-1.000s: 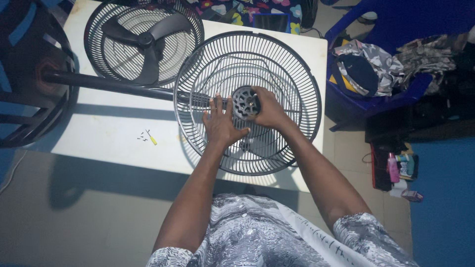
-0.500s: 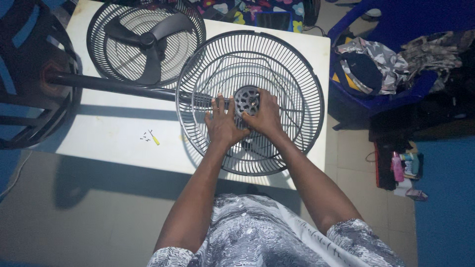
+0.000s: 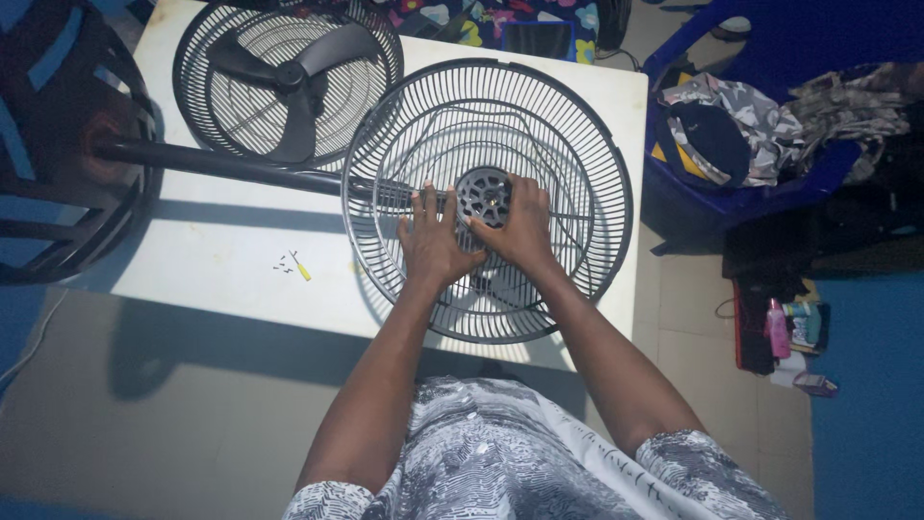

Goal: The person disassembles a standing electric fan on a white table. They remove the front grille, unscrew and detach the fan blade hub, and then remove the rear grille, leaving the components separated on the table.

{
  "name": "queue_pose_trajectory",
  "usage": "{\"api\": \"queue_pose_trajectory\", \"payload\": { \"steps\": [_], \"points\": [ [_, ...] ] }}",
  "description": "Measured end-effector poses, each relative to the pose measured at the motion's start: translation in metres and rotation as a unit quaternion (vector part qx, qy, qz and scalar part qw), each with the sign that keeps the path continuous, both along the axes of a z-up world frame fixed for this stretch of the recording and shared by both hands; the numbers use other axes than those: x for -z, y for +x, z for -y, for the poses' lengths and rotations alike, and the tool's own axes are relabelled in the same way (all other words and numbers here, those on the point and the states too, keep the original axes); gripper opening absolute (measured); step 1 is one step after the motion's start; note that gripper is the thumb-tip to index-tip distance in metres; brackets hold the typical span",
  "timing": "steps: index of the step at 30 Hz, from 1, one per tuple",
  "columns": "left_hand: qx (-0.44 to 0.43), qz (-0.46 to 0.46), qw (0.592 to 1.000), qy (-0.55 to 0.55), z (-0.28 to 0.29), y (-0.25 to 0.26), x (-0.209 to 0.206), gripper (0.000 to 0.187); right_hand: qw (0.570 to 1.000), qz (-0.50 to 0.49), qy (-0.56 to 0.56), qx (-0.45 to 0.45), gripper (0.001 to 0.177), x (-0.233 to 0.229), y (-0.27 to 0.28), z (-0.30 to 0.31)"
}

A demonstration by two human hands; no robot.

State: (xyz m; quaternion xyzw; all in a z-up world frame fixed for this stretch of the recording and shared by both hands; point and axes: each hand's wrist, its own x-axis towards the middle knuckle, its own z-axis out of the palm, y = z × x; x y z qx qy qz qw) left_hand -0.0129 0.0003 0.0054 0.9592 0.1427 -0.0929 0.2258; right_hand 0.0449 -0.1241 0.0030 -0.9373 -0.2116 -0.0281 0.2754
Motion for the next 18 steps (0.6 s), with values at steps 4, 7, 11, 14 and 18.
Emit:
{"api": "queue_pose_trajectory", "payload": {
  "steps": [4,7,11,14,18],
  "points": [
    [0.000,-0.004,1.000,0.004,0.001,0.000,0.000,0.106,0.999,0.006,0.028,-0.013,0.074,0.002,-0.003,-0.001],
    [0.001,0.006,1.000,0.005,0.001,0.000,-0.001,0.107,0.998,-0.006,0.063,-0.031,0.073,0.004,-0.002,0.006],
    [-0.002,0.006,1.000,-0.006,0.001,-0.001,-0.001,0.108,0.989,-0.048,0.092,-0.109,0.074,0.002,0.011,0.020],
    [0.000,0.006,1.000,-0.003,0.002,-0.001,-0.002,0.107,0.981,-0.103,0.089,-0.139,0.074,0.002,0.018,0.025],
    [0.001,-0.001,1.000,0.002,0.002,0.000,-0.002,0.107,0.984,-0.111,0.081,-0.113,0.075,0.008,0.016,0.022]
  ]
}}
